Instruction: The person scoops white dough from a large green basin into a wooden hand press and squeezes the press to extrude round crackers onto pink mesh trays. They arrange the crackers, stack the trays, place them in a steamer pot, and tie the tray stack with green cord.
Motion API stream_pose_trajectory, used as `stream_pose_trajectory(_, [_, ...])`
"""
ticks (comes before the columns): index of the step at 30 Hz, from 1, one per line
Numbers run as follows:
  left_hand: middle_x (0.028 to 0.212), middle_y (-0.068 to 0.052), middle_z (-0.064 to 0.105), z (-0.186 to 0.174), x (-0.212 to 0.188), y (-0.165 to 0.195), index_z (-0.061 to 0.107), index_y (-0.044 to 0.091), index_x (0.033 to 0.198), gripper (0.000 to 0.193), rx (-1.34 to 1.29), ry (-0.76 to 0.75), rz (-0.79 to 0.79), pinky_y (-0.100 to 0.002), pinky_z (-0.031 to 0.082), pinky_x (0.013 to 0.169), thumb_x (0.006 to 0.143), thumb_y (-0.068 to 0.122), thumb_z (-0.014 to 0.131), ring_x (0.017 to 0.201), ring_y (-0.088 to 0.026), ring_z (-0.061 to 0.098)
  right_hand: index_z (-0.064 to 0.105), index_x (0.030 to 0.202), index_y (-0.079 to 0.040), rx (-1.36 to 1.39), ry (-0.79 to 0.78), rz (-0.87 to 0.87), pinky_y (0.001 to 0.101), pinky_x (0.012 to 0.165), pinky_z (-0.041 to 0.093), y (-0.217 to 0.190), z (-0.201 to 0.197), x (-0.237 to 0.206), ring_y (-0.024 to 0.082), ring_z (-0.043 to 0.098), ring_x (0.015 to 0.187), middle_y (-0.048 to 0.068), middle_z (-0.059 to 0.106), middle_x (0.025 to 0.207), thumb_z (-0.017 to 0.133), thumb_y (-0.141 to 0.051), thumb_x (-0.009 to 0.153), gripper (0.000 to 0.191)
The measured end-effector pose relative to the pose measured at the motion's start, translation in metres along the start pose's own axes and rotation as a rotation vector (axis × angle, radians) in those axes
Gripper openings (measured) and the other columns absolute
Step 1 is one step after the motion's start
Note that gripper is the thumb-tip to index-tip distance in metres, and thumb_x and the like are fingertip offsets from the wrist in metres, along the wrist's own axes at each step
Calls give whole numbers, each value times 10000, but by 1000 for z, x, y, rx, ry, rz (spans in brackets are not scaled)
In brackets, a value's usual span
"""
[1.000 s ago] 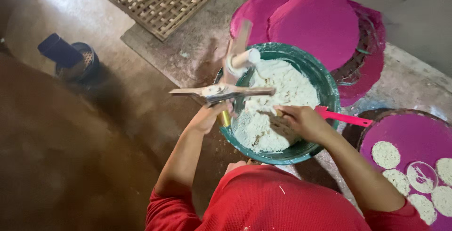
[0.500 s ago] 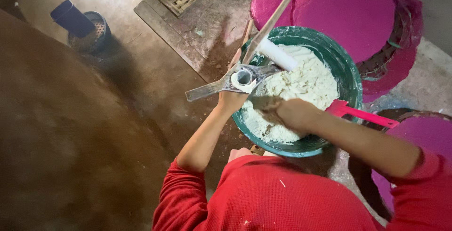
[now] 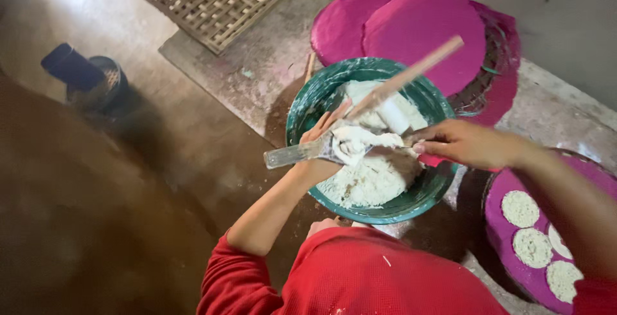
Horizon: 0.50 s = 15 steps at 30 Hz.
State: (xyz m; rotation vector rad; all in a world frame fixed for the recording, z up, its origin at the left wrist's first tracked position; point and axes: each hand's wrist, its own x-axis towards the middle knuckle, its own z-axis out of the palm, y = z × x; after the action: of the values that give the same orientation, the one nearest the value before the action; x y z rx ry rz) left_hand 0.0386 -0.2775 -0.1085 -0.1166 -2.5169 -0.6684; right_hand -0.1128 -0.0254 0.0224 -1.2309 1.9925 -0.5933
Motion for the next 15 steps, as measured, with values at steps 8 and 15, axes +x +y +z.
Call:
stream_pose_trajectory(8, [1334, -39, 645, 36, 7, 12, 631, 213, 1284, 558, -17, -70, 98, -485, 466, 1113, 794, 424, 794, 1248, -254, 633, 621, 890, -126, -1072, 240, 32, 377, 632, 588, -63, 53, 24, 235, 735, 735, 77, 700, 782, 642, -179, 875, 59])
stream_pose_trajectory(15, [1277, -91, 680, 18, -5, 2, 671, 157, 1283, 401, -287, -163, -307, -411, 520, 1021, 920, 325, 694, 1181, -287, 648, 663, 881, -112, -964, 439, -109, 423, 585, 570, -49, 49, -26, 283, 701, 692, 87, 660, 800, 650, -135, 857, 36])
